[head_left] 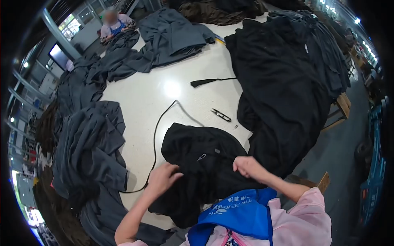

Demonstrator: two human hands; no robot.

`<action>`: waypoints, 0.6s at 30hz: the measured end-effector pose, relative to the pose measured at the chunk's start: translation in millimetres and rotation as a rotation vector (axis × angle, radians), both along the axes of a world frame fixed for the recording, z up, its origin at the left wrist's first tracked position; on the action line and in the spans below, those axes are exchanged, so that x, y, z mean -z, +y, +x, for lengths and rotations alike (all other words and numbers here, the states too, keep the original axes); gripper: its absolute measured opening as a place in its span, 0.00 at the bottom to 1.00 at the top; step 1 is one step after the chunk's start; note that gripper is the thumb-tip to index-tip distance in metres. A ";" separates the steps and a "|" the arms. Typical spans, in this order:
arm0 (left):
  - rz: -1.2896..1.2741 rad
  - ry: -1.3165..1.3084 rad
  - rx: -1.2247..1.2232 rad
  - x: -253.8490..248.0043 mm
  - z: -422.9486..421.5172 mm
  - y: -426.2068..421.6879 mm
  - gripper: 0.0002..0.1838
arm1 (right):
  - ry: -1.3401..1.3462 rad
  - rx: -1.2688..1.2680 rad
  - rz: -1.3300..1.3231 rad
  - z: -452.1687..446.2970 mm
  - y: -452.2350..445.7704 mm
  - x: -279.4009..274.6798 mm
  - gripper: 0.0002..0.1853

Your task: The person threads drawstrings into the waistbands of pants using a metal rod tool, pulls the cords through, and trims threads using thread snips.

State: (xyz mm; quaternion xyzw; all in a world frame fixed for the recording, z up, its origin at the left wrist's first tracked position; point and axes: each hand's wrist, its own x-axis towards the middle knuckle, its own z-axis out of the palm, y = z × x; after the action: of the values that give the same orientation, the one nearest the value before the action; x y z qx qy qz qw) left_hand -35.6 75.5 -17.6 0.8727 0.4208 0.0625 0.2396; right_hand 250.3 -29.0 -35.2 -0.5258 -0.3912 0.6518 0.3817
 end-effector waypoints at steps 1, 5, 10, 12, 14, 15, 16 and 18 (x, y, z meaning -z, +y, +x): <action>-0.006 0.003 -0.012 3.1 -0.3 -6.1 0.13 | -0.021 -0.040 -0.001 -10.3 -5.3 5.8 0.19; 0.021 -0.047 -0.035 7.3 1.3 -14.2 0.15 | -0.158 -0.076 0.126 -40.1 -8.3 16.4 0.18; -0.046 -0.066 -0.100 33.8 -11.7 -10.8 0.17 | -0.271 -0.007 0.190 -51.2 -3.9 14.4 0.18; -0.035 -0.056 -0.098 31.5 -10.1 -14.1 0.17 | -0.275 -0.006 0.203 -51.4 -3.2 17.9 0.18; -0.027 -0.042 -0.095 29.9 -9.4 -17.3 0.17 | -0.276 -0.003 0.214 -52.7 -3.4 20.3 0.18; -0.023 -0.047 -0.102 29.8 -9.3 -18.3 0.17 | -0.291 -0.018 0.212 -53.3 -2.7 20.5 0.18; -0.019 -0.054 -0.109 29.3 -8.7 -19.0 0.17 | -0.306 -0.032 0.212 -53.6 -1.8 20.4 0.18; -0.017 -0.066 -0.104 27.0 -7.8 -22.0 0.16 | -0.318 -0.033 0.207 -55.2 -0.4 20.1 0.18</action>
State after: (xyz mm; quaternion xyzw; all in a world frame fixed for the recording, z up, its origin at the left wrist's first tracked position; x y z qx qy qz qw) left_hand -43.4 53.6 -44.6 0.8449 0.4582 0.0998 0.2573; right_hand 195.1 -29.4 -55.2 -0.5735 -0.5202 0.5230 0.3564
